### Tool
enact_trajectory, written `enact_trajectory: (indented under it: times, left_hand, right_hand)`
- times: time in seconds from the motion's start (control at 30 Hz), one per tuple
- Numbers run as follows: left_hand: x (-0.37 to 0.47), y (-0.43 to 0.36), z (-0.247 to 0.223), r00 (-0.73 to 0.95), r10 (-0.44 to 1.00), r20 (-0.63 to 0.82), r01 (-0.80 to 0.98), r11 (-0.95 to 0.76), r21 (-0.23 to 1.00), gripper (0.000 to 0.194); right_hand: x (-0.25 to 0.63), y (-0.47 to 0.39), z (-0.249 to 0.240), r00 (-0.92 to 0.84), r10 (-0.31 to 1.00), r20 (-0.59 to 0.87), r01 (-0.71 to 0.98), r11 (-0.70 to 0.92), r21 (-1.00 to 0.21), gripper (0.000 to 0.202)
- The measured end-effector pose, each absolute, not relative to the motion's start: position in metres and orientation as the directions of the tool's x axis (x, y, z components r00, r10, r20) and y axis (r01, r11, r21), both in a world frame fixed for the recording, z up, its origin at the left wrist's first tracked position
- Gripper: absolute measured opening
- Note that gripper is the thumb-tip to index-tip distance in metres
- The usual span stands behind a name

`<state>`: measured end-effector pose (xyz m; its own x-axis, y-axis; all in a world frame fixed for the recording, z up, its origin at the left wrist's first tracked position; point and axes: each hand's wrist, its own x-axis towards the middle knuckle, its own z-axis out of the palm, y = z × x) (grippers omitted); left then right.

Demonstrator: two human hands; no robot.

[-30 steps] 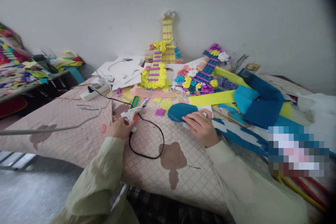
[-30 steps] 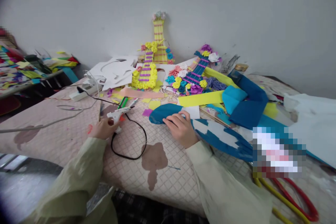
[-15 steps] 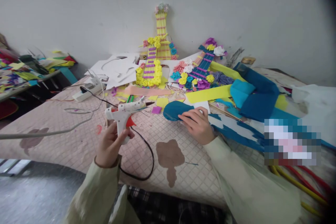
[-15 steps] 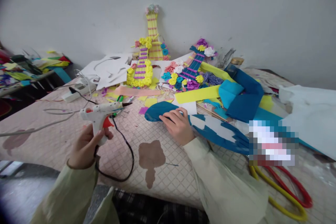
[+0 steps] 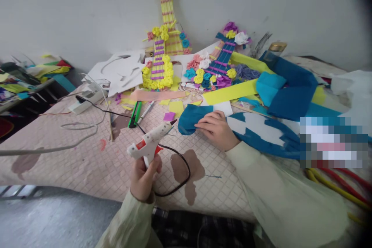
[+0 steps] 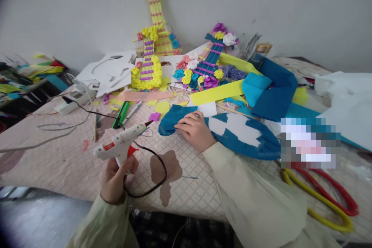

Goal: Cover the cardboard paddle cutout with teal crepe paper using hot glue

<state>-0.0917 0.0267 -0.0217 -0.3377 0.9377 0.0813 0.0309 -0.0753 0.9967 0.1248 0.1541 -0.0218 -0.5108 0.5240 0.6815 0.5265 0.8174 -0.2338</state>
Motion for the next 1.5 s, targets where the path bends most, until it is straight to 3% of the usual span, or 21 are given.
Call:
enact_trajectory:
  times: [0.23,0.37,0.47,0.57,0.63,0.7,0.83,0.93,1.03,1.1,1.2,1.23,1.3,1.5]
  left_hand:
    - [-0.098,0.019,-0.032,-0.265,0.964,0.036,0.234,0.028,0.972,0.019]
    - [-0.096,0.019,-0.033,-0.255,0.964,0.079,0.178,-0.034,0.984,0.025]
    - [-0.094,0.019,-0.030,-0.279,0.950,0.142,0.128,-0.110,0.986,0.032]
    - [-0.086,0.013,-0.026,-0.323,0.923,0.208,0.158,-0.164,0.974,0.032]
    - [-0.076,0.004,-0.025,-0.357,0.896,0.264,0.217,-0.195,0.956,0.024]
    - [-0.063,-0.006,-0.025,-0.315,0.897,0.310,0.303,-0.215,0.929,0.015]
    - [-0.042,-0.023,-0.024,-0.007,0.920,0.391,0.441,-0.349,0.827,0.021]
    - [-0.038,-0.030,-0.012,0.202,0.868,0.453,0.449,-0.493,0.745,0.028]
    - [-0.049,-0.026,0.009,0.432,0.849,0.304,0.417,-0.487,0.768,0.037]
    - [-0.062,-0.010,0.021,0.523,0.829,0.199,0.418,-0.453,0.788,0.034]
    - [-0.078,0.038,0.027,0.345,0.929,0.136,0.385,-0.272,0.882,0.026]
    - [-0.081,0.057,0.025,0.255,0.965,0.056,0.326,-0.140,0.935,0.022]
    - [-0.081,0.095,0.019,0.087,0.964,-0.253,0.118,0.242,0.963,0.018]
    - [-0.066,0.160,-0.001,0.058,0.859,-0.509,0.123,0.500,0.857,0.026]
  right_hand:
    - [0.126,0.158,-0.032,-0.496,0.616,0.612,0.542,0.770,-0.337,0.015]
    - [0.132,0.157,-0.029,-0.551,0.663,0.508,0.555,0.745,-0.370,0.012]
    - [0.141,0.139,-0.013,-0.587,0.686,0.429,0.573,0.727,-0.379,0.030]
    - [0.138,0.101,0.004,-0.467,0.770,0.435,0.560,0.639,-0.528,0.033]
    - [0.125,0.069,0.010,-0.346,0.868,0.355,0.450,0.486,-0.749,0.029]
    - [0.106,0.038,0.008,-0.331,0.921,0.208,0.239,0.295,-0.925,0.044]
    - [0.073,-0.007,-0.006,-0.236,0.966,0.102,-0.101,0.080,-0.992,0.040]
    - [0.068,-0.027,-0.018,-0.129,0.991,-0.029,-0.230,-0.058,-0.972,0.046]
    - [0.078,-0.034,-0.026,0.080,0.979,-0.190,-0.306,-0.157,-0.939,0.039]
    - [0.088,-0.030,-0.030,0.259,0.936,-0.237,-0.384,-0.126,-0.915,0.033]
    - [0.098,-0.020,-0.032,0.376,0.888,-0.264,-0.562,-0.008,-0.827,0.027]
    - [0.100,-0.017,-0.032,0.374,0.885,-0.277,-0.614,0.013,-0.789,0.026]
    - [0.102,-0.014,-0.030,0.347,0.888,-0.303,-0.684,0.018,-0.729,0.025]
    - [0.105,-0.014,-0.030,0.356,0.876,-0.327,-0.739,0.050,-0.672,0.026]
